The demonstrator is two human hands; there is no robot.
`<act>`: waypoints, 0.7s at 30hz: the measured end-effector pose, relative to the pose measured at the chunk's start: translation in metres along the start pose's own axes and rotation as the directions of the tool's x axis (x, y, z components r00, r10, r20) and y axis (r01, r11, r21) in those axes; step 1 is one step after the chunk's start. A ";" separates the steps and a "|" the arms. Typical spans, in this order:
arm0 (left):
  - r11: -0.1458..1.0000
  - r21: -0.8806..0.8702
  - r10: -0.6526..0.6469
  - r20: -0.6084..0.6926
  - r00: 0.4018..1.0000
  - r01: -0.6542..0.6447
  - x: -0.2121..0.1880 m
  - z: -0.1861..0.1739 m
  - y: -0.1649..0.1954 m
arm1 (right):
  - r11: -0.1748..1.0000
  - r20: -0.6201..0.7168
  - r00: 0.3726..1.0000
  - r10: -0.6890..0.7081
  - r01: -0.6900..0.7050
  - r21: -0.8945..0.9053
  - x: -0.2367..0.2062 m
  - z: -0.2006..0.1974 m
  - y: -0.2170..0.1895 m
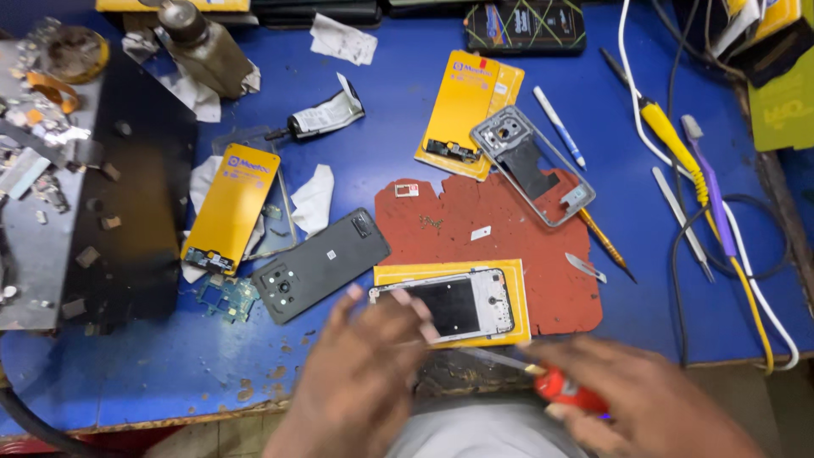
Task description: The person pries open a smartphone on a repair mat, removes its back cover and battery, and works on the internal components. They test the phone screen, then use a screwdriver to unscrew and rework the display assembly while holding the phone frame steady.
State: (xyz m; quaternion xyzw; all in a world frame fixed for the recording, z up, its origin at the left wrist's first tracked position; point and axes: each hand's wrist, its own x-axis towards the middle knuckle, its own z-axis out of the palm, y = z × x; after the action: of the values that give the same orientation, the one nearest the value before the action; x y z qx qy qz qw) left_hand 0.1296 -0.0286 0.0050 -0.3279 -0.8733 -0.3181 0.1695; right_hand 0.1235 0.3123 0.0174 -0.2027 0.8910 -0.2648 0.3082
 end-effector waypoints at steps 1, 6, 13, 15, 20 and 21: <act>0.993 0.041 0.114 -0.042 0.993 -0.112 -0.003 0.004 0.005 | 0.990 0.010 0.992 -0.125 0.124 0.068 0.001 0.007 -0.003; 0.936 0.243 0.262 0.002 0.965 -0.255 -0.025 0.015 0.009 | 0.971 0.162 0.966 -0.203 0.177 0.163 0.008 0.034 -0.019; 0.961 0.195 0.187 0.056 0.981 -0.194 -0.036 0.010 0.003 | 0.954 0.308 0.942 -0.133 0.037 0.299 0.017 0.041 -0.033; 0.961 0.214 0.167 0.056 0.984 -0.175 -0.033 0.007 0.003 | 0.949 0.317 0.938 -0.144 0.040 0.314 0.019 0.039 -0.035; 0.954 0.228 0.185 0.070 0.980 -0.196 -0.042 0.003 -0.002 | 0.912 0.207 0.929 -0.308 0.226 0.342 0.024 0.034 -0.047; 0.949 0.229 0.208 0.068 0.976 -0.218 -0.047 0.004 -0.004 | 0.916 0.256 0.923 -0.289 0.188 0.355 0.025 0.033 -0.050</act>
State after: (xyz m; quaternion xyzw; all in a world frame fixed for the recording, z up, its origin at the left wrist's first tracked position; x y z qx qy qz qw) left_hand 0.1609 -0.0506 -0.0237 -0.4044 -0.8677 -0.1855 0.2216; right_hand 0.1366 0.2490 0.0144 -0.2958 0.7457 -0.4090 0.4349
